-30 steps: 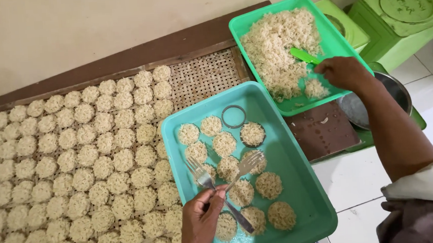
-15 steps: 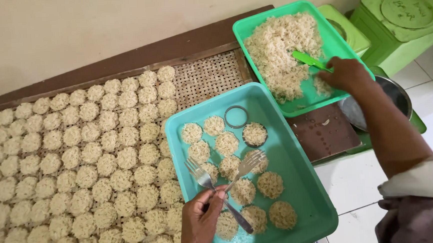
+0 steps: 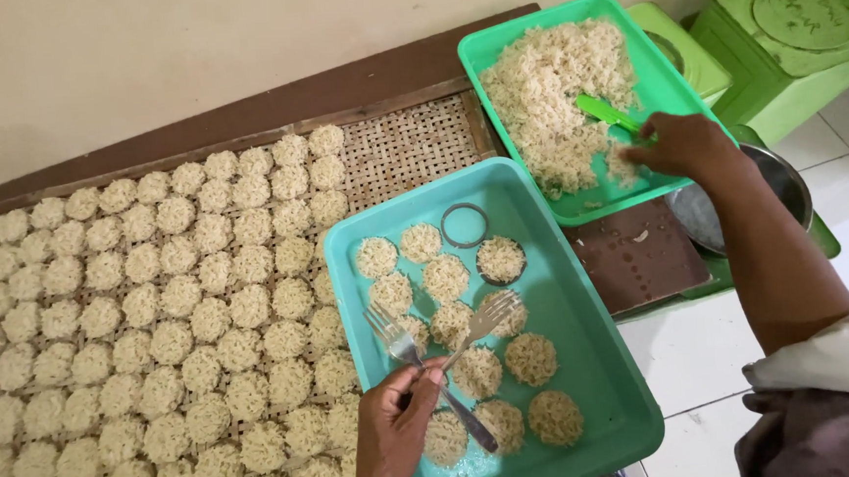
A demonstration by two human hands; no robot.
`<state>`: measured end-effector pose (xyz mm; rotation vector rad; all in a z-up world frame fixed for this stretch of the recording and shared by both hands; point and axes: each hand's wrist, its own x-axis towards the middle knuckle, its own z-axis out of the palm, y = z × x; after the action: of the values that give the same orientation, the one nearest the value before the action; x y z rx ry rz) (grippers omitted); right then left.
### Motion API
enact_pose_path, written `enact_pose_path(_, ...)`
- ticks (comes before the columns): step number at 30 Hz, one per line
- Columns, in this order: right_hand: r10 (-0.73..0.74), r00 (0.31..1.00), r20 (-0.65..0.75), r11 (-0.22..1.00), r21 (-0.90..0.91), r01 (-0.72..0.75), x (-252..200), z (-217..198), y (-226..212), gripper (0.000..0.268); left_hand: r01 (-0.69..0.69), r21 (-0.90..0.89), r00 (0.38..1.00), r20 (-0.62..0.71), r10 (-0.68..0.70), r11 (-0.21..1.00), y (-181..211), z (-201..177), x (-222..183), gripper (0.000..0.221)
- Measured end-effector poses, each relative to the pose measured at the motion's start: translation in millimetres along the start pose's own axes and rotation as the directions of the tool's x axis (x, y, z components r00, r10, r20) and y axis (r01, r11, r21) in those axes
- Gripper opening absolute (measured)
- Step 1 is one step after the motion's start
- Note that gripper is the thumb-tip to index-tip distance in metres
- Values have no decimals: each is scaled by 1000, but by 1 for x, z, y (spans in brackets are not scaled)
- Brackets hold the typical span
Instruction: Molding noodle mixture into circular shapes using a fork and spoon
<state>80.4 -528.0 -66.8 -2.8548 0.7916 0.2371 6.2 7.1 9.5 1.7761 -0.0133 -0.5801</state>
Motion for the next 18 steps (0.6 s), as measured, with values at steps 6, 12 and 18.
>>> enact_pose_path(6,-116,992,-46,990,-88,112,2,30,-29,76,-17,68,1000,6,16,998,-8,4,3,31)
enact_pose_path(12,33,999,-38,998,-44,-34,-5,8,-28,57,-17,1,1000,-26,17,1000,-8,-2,-1,29)
enact_pose_path(18,-90,982,167,988,-106,109,-2,8,-16,103,59,44,998,8,-59,997,-1,2,1,31)
